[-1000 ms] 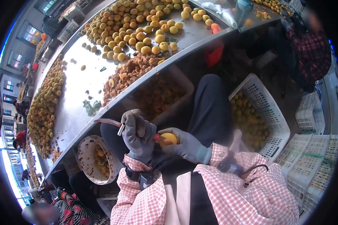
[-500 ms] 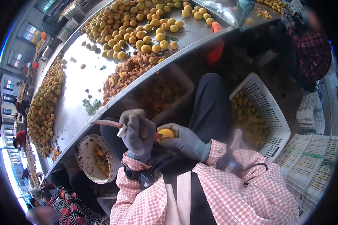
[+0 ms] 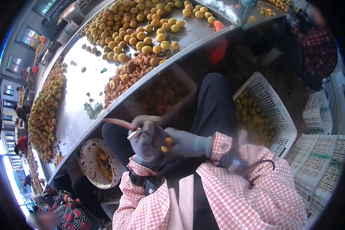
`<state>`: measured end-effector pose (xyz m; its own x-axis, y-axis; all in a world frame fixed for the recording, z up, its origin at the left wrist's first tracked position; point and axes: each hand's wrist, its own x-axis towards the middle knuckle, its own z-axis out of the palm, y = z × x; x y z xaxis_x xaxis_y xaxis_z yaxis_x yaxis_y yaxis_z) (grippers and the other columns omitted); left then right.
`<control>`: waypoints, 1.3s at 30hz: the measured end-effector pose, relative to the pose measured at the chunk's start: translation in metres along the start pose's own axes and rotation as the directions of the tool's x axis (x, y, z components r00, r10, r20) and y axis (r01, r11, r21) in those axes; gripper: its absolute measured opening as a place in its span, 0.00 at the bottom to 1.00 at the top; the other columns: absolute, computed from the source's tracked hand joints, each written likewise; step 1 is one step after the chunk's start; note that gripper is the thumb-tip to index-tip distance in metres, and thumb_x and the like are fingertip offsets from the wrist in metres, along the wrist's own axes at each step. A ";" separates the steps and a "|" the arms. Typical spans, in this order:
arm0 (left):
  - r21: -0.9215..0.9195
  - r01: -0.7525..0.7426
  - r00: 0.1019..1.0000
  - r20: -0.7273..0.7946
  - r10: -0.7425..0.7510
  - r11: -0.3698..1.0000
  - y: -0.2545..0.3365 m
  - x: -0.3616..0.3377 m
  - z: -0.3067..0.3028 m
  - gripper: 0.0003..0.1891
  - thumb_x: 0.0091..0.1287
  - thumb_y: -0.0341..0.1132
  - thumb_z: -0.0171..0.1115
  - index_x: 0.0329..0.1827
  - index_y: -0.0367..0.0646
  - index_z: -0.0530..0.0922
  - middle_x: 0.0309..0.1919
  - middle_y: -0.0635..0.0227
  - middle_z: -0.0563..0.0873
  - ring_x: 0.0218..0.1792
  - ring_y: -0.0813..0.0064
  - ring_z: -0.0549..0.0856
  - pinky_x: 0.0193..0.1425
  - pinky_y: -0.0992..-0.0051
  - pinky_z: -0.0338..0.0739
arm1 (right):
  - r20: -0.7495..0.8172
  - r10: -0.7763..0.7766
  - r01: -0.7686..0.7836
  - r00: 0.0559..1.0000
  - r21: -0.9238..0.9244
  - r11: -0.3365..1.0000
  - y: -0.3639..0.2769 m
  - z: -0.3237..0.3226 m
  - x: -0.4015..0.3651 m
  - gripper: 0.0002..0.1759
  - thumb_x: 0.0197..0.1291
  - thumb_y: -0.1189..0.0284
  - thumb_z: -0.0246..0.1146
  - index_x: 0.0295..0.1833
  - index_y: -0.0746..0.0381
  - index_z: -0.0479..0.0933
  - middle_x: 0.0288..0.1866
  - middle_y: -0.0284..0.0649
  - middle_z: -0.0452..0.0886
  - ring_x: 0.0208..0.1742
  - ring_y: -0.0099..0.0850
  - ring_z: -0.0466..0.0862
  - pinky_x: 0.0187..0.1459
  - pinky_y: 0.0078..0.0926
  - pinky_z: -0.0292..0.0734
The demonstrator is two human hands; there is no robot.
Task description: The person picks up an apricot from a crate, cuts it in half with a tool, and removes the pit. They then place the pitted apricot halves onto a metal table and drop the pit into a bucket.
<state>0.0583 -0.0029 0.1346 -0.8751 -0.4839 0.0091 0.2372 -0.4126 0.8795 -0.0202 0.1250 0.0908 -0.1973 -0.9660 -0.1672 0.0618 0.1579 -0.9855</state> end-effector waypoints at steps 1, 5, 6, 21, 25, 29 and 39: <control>-0.052 -0.066 0.997 -0.031 0.065 0.996 0.002 0.005 0.000 0.11 0.71 0.37 0.57 0.43 0.37 0.77 0.16 0.75 0.72 0.13 0.86 0.65 0.18 0.83 0.59 | 0.004 0.001 -0.001 1.000 -0.002 1.000 -0.012 0.003 -0.002 0.24 0.60 0.73 0.65 0.60 0.65 0.67 0.50 0.41 0.77 0.49 0.28 0.78 0.52 0.27 0.74; -0.091 -0.157 0.988 -0.023 0.156 0.983 0.005 0.011 -0.001 0.09 0.73 0.38 0.54 0.43 0.40 0.75 0.13 0.76 0.66 0.11 0.86 0.60 0.16 0.81 0.56 | -0.127 0.289 -0.171 0.949 0.563 0.809 -0.030 0.017 -0.007 0.24 0.60 0.72 0.65 0.60 0.65 0.67 0.50 0.40 0.77 0.50 0.27 0.77 0.54 0.24 0.73; -0.065 -0.147 0.989 0.001 0.148 0.987 0.005 0.010 -0.001 0.09 0.73 0.38 0.54 0.43 0.40 0.75 0.13 0.76 0.66 0.11 0.86 0.60 0.16 0.80 0.56 | -0.155 0.240 -0.121 0.958 0.543 0.831 -0.024 0.019 -0.007 0.23 0.61 0.72 0.65 0.60 0.65 0.67 0.51 0.40 0.77 0.51 0.26 0.77 0.55 0.24 0.72; -0.186 -0.087 0.996 -0.044 0.080 0.979 0.009 0.009 -0.008 0.10 0.71 0.35 0.57 0.43 0.35 0.77 0.16 0.73 0.74 0.14 0.87 0.67 0.18 0.84 0.60 | -0.129 0.253 -0.155 0.959 0.508 0.848 -0.031 0.016 -0.003 0.19 0.64 0.69 0.62 0.58 0.63 0.71 0.49 0.38 0.78 0.47 0.26 0.78 0.48 0.25 0.75; -0.171 -0.066 0.998 -0.030 0.062 0.983 0.007 0.005 -0.005 0.10 0.71 0.35 0.58 0.43 0.34 0.77 0.15 0.74 0.73 0.13 0.87 0.66 0.18 0.84 0.59 | -0.184 0.169 -0.070 0.968 0.448 0.891 -0.013 0.025 -0.002 0.18 0.66 0.69 0.60 0.58 0.64 0.70 0.49 0.39 0.77 0.48 0.27 0.78 0.49 0.25 0.75; -0.074 0.084 0.994 0.076 -0.078 0.994 0.007 -0.003 -0.005 0.12 0.70 0.36 0.60 0.42 0.33 0.79 0.19 0.74 0.76 0.15 0.89 0.68 0.19 0.85 0.61 | 0.146 0.047 -0.074 0.988 0.180 0.981 -0.012 0.004 0.002 0.18 0.68 0.69 0.58 0.60 0.64 0.68 0.51 0.38 0.77 0.49 0.25 0.78 0.53 0.21 0.73; 0.016 0.016 1.000 0.022 -0.016 1.000 0.010 0.006 -0.011 0.11 0.71 0.37 0.57 0.40 0.35 0.78 0.15 0.76 0.73 0.13 0.88 0.67 0.18 0.85 0.59 | -0.041 0.187 -0.178 0.982 0.163 0.971 -0.023 0.015 0.000 0.21 0.64 0.71 0.61 0.61 0.62 0.66 0.50 0.39 0.76 0.50 0.24 0.77 0.55 0.21 0.72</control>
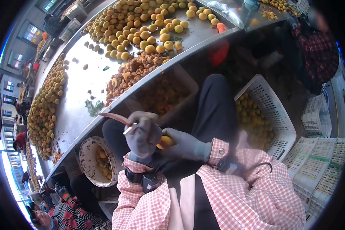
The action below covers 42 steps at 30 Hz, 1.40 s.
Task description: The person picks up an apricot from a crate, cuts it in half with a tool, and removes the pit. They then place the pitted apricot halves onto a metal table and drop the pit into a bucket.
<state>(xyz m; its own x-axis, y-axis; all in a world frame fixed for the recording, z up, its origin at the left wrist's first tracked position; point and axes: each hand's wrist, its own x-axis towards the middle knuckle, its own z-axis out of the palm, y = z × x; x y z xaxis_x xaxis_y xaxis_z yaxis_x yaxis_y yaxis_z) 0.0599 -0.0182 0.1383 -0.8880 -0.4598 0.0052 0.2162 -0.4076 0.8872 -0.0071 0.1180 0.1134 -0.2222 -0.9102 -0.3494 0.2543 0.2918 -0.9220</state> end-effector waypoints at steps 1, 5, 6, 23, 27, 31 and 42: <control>-0.131 -0.029 1.000 -0.007 0.028 0.991 0.001 0.002 -0.003 0.14 0.71 0.40 0.59 0.40 0.35 0.79 0.15 0.75 0.74 0.14 0.88 0.68 0.18 0.85 0.60 | 0.002 0.000 0.000 1.000 0.000 1.000 -0.002 0.002 -0.003 0.21 0.64 0.71 0.61 0.61 0.62 0.66 0.50 0.39 0.76 0.50 0.24 0.77 0.55 0.21 0.72; -0.063 0.052 0.995 0.082 -0.047 0.997 0.001 -0.005 0.005 0.11 0.71 0.38 0.58 0.41 0.36 0.76 0.14 0.75 0.71 0.10 0.87 0.63 0.14 0.83 0.55 | 0.095 -0.054 0.049 0.994 0.050 0.998 0.010 -0.001 -0.005 0.20 0.64 0.70 0.60 0.60 0.62 0.67 0.50 0.42 0.77 0.48 0.27 0.77 0.54 0.26 0.72; -0.078 0.088 0.988 0.132 -0.077 0.993 -0.001 -0.006 0.004 0.10 0.70 0.36 0.59 0.39 0.36 0.77 0.14 0.75 0.72 0.09 0.87 0.64 0.14 0.83 0.56 | 0.182 -0.172 0.184 0.968 -0.053 0.981 0.011 -0.003 -0.004 0.19 0.64 0.70 0.60 0.58 0.63 0.69 0.49 0.43 0.77 0.47 0.29 0.77 0.53 0.28 0.72; -0.245 0.039 0.998 0.052 -0.027 0.969 0.002 0.007 0.006 0.10 0.72 0.36 0.57 0.42 0.36 0.78 0.14 0.76 0.69 0.11 0.87 0.63 0.17 0.84 0.57 | -0.057 -0.459 0.410 0.887 -0.361 0.837 0.013 0.000 0.001 0.26 0.59 0.69 0.65 0.60 0.64 0.66 0.48 0.52 0.80 0.48 0.49 0.82 0.47 0.38 0.77; -0.299 -0.030 1.000 -0.016 0.026 0.954 0.000 0.012 0.005 0.11 0.74 0.39 0.54 0.44 0.39 0.76 0.14 0.77 0.67 0.11 0.87 0.61 0.17 0.82 0.57 | -0.094 -0.502 0.406 0.860 -0.468 0.785 0.015 -0.003 0.002 0.26 0.58 0.69 0.65 0.61 0.64 0.66 0.50 0.52 0.80 0.48 0.50 0.83 0.47 0.38 0.78; -0.385 0.016 1.000 0.022 -0.008 0.923 0.001 0.016 -0.004 0.11 0.74 0.39 0.54 0.45 0.40 0.76 0.13 0.77 0.66 0.11 0.86 0.61 0.16 0.82 0.57 | -0.068 -0.566 0.462 0.822 -0.501 0.731 0.011 -0.003 0.006 0.24 0.60 0.67 0.64 0.59 0.64 0.67 0.46 0.52 0.80 0.47 0.48 0.82 0.47 0.38 0.77; 0.052 0.160 0.967 0.195 -0.167 0.986 0.016 0.010 0.002 0.08 0.68 0.34 0.60 0.39 0.36 0.80 0.18 0.74 0.77 0.14 0.88 0.71 0.18 0.86 0.62 | 0.274 -0.133 0.189 0.952 -0.189 0.964 -0.016 -0.005 0.016 0.18 0.62 0.66 0.65 0.51 0.65 0.73 0.44 0.44 0.80 0.46 0.31 0.80 0.52 0.29 0.73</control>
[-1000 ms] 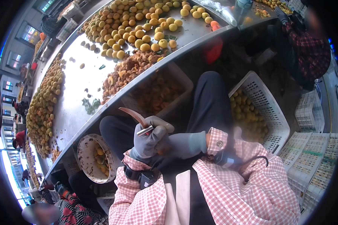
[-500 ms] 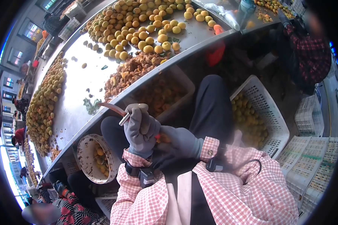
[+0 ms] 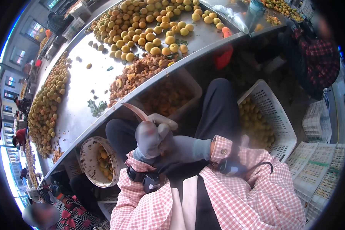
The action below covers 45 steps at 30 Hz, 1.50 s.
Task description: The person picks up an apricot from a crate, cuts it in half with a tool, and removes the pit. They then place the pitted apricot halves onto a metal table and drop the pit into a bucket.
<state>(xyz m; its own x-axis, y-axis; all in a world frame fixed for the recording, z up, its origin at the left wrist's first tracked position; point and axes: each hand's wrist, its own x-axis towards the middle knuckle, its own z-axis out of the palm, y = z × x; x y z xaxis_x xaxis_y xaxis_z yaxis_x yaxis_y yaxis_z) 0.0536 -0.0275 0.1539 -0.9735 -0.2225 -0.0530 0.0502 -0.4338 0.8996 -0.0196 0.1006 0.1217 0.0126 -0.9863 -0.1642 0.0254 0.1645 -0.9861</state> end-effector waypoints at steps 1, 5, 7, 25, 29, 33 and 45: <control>0.062 -0.030 0.999 -0.034 0.032 0.998 -0.001 0.001 0.002 0.09 0.68 0.34 0.60 0.39 0.36 0.80 0.19 0.74 0.77 0.15 0.88 0.71 0.19 0.86 0.62 | 0.004 0.001 -0.001 1.000 -0.001 1.000 0.002 0.004 -0.001 0.18 0.62 0.66 0.65 0.51 0.65 0.73 0.44 0.44 0.80 0.46 0.31 0.80 0.52 0.29 0.73; -0.314 -0.194 0.979 -0.115 0.166 0.929 -0.006 0.009 -0.006 0.11 0.70 0.37 0.60 0.41 0.35 0.78 0.18 0.73 0.76 0.14 0.89 0.70 0.18 0.85 0.60 | -0.332 0.203 -0.053 0.921 0.409 0.911 0.003 0.015 -0.012 0.25 0.58 0.71 0.69 0.59 0.62 0.69 0.52 0.36 0.76 0.52 0.23 0.76 0.55 0.23 0.71; -0.337 -0.219 0.975 -0.112 0.193 0.916 -0.008 0.010 -0.004 0.10 0.70 0.36 0.59 0.41 0.36 0.78 0.18 0.73 0.75 0.14 0.88 0.69 0.17 0.85 0.60 | -0.362 0.262 0.071 0.895 0.694 0.716 0.001 0.021 -0.017 0.23 0.61 0.72 0.66 0.60 0.62 0.69 0.51 0.35 0.75 0.51 0.21 0.75 0.55 0.22 0.71; -0.253 -0.308 0.946 -0.187 0.266 0.917 -0.015 0.002 0.001 0.11 0.71 0.37 0.59 0.43 0.36 0.78 0.14 0.74 0.72 0.12 0.86 0.66 0.18 0.85 0.59 | -0.383 0.086 0.103 0.920 0.446 0.889 0.017 0.026 -0.012 0.19 0.66 0.68 0.62 0.59 0.64 0.71 0.53 0.37 0.77 0.51 0.24 0.77 0.55 0.25 0.72; -0.291 -0.152 0.987 -0.095 0.130 0.944 -0.018 -0.008 -0.003 0.12 0.70 0.38 0.61 0.43 0.36 0.79 0.18 0.73 0.75 0.13 0.86 0.69 0.18 0.85 0.62 | -0.119 0.075 -0.028 0.990 0.358 0.933 0.010 0.000 -0.011 0.16 0.67 0.69 0.59 0.57 0.65 0.72 0.51 0.39 0.77 0.51 0.24 0.76 0.53 0.25 0.73; 0.045 0.042 0.998 -0.045 -0.040 0.998 -0.010 -0.013 0.004 0.14 0.64 0.41 0.66 0.37 0.37 0.80 0.27 0.70 0.83 0.25 0.86 0.77 0.28 0.84 0.69 | 0.134 -0.006 -0.003 0.991 0.064 0.998 0.018 -0.009 -0.007 0.14 0.65 0.72 0.60 0.54 0.66 0.74 0.48 0.40 0.80 0.50 0.26 0.79 0.52 0.25 0.75; -0.222 -0.183 0.983 -0.075 0.170 0.958 -0.016 0.002 -0.004 0.12 0.69 0.39 0.61 0.39 0.36 0.79 0.17 0.74 0.75 0.14 0.88 0.69 0.17 0.85 0.59 | -0.169 0.128 0.007 0.977 0.626 0.780 0.015 0.009 -0.007 0.20 0.63 0.71 0.65 0.58 0.63 0.71 0.50 0.34 0.78 0.50 0.21 0.77 0.54 0.23 0.72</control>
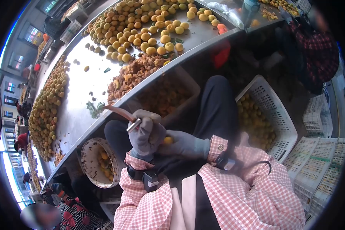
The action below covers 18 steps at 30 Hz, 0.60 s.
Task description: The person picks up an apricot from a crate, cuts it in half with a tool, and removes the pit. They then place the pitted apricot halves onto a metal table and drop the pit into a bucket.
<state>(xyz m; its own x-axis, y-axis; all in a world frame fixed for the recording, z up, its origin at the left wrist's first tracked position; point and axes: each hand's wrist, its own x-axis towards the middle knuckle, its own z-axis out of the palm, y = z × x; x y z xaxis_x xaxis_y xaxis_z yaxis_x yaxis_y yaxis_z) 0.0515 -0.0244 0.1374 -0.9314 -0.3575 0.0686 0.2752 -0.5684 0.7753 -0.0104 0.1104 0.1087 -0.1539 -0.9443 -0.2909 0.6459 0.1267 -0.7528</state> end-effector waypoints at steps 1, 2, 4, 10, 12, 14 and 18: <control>0.046 0.052 0.998 0.043 -0.055 0.998 -0.002 -0.002 0.001 0.12 0.69 0.39 0.62 0.39 0.36 0.79 0.17 0.74 0.75 0.14 0.88 0.69 0.17 0.85 0.59 | 0.103 0.103 -0.080 0.989 -0.201 0.976 -0.008 -0.002 -0.001 0.21 0.62 0.70 0.65 0.59 0.62 0.70 0.50 0.35 0.78 0.50 0.21 0.77 0.55 0.23 0.72; 0.043 0.055 0.997 0.045 -0.057 0.998 -0.005 -0.004 -0.001 0.12 0.69 0.39 0.62 0.39 0.36 0.79 0.17 0.74 0.75 0.14 0.88 0.69 0.17 0.85 0.59 | 0.099 0.103 -0.082 0.990 -0.201 0.976 -0.008 -0.006 0.000 0.21 0.62 0.70 0.65 0.59 0.62 0.70 0.50 0.35 0.78 0.50 0.21 0.77 0.55 0.23 0.72; 0.031 0.103 0.993 0.055 -0.104 0.994 -0.011 -0.005 -0.005 0.13 0.69 0.39 0.62 0.40 0.35 0.79 0.18 0.74 0.76 0.14 0.89 0.69 0.17 0.85 0.59 | 0.153 0.094 -0.016 0.984 -0.447 0.894 -0.005 -0.012 0.006 0.15 0.59 0.72 0.68 0.51 0.64 0.76 0.44 0.35 0.81 0.47 0.27 0.80 0.49 0.25 0.75; 0.082 0.028 0.999 -0.034 -0.025 0.996 -0.002 0.000 0.002 0.12 0.69 0.36 0.62 0.40 0.34 0.79 0.25 0.69 0.81 0.15 0.89 0.72 0.19 0.87 0.62 | -0.080 -0.378 0.207 0.922 -0.725 0.657 0.013 0.002 0.007 0.22 0.52 0.67 0.72 0.50 0.63 0.75 0.43 0.45 0.83 0.46 0.41 0.84 0.47 0.33 0.77; 0.025 -0.016 0.994 -0.105 0.019 1.000 -0.001 -0.001 0.009 0.11 0.69 0.36 0.61 0.40 0.34 0.79 0.20 0.72 0.78 0.14 0.88 0.70 0.18 0.86 0.60 | -0.024 -0.427 0.266 0.904 -0.751 0.604 0.016 -0.003 0.007 0.26 0.51 0.65 0.72 0.53 0.61 0.73 0.44 0.46 0.82 0.46 0.45 0.83 0.47 0.35 0.77; 0.002 -0.013 0.996 -0.091 0.013 1.000 0.000 0.001 0.010 0.10 0.71 0.37 0.58 0.41 0.36 0.78 0.16 0.75 0.72 0.12 0.88 0.65 0.16 0.84 0.58 | 0.032 -0.477 0.323 0.878 -0.775 0.543 0.017 -0.006 0.008 0.30 0.51 0.63 0.72 0.57 0.59 0.70 0.45 0.47 0.82 0.47 0.48 0.83 0.47 0.38 0.78; 0.035 0.036 0.983 -0.182 -0.030 0.999 -0.007 0.009 0.003 0.11 0.73 0.39 0.55 0.43 0.40 0.77 0.12 0.78 0.66 0.10 0.88 0.60 0.14 0.82 0.55 | 0.015 -0.399 0.244 0.917 -0.813 0.529 0.011 -0.008 0.012 0.29 0.53 0.63 0.71 0.57 0.59 0.69 0.45 0.48 0.81 0.47 0.49 0.82 0.48 0.37 0.77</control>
<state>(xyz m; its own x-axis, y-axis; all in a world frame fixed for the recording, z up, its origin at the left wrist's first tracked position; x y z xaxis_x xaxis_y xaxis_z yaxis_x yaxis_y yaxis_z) 0.0407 -0.0212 0.1347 -0.8802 -0.4695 -0.0698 0.2328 -0.5551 0.7985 -0.0108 0.1029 0.0924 -0.3874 -0.9209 0.0427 -0.3039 0.0838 -0.9490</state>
